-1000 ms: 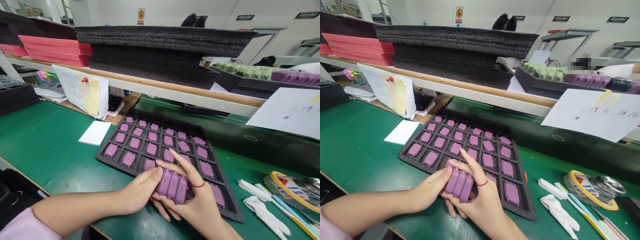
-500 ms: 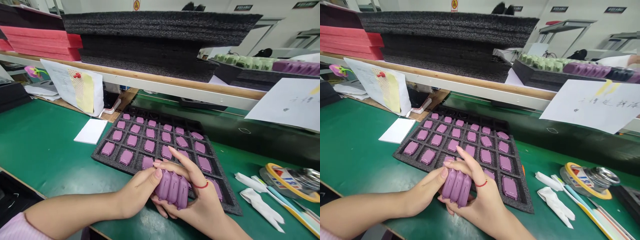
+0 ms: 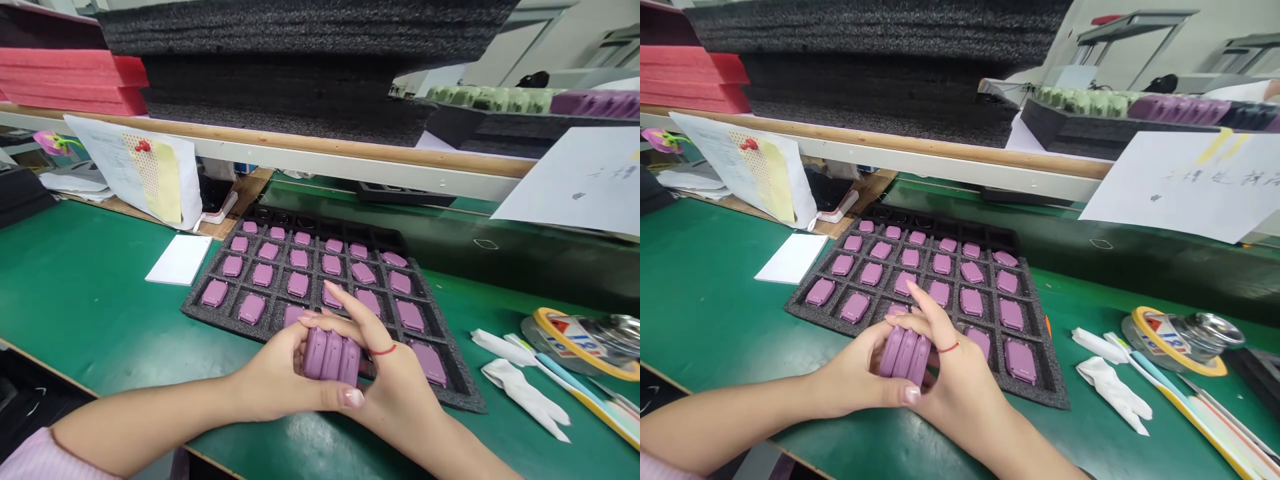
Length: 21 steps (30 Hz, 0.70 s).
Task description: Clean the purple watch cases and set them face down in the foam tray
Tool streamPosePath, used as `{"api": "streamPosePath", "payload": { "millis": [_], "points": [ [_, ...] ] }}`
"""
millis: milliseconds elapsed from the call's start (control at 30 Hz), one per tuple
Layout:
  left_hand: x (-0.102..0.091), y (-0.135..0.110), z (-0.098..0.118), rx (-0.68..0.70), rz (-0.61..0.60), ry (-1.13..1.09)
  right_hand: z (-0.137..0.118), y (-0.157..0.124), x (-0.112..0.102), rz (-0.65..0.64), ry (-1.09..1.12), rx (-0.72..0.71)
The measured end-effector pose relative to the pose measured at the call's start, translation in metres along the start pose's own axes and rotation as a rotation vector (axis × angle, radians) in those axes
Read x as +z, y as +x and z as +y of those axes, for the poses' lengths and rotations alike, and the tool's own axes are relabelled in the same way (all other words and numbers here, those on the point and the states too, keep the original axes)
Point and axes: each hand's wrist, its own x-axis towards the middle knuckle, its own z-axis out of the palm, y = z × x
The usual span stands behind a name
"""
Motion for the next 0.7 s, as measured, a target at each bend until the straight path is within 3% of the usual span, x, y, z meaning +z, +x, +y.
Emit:
{"api": "streamPosePath", "payload": {
  "millis": [100, 200, 433, 567, 700],
  "points": [
    [0.002, 0.003, -0.002, -0.051, -0.008, -0.011, 0.004, 0.002, 0.004, -0.040, 0.042, 0.149],
    [0.001, 0.005, -0.004, -0.031, 0.032, 0.082, 0.006, 0.006, 0.005, -0.045, 0.025, 0.205],
    [0.005, 0.003, -0.010, 0.053, 0.116, 0.112, 0.007, 0.006, 0.012, -0.004, -0.074, 0.086],
    [0.005, 0.001, -0.012, -0.030, 0.186, 0.061, 0.004, 0.004, 0.018, 0.046, -0.187, 0.039],
    [0.002, -0.002, -0.009, -0.085, 0.140, -0.081, -0.003, 0.008, 0.012, 0.047, -0.158, 0.070]
  ]
}}
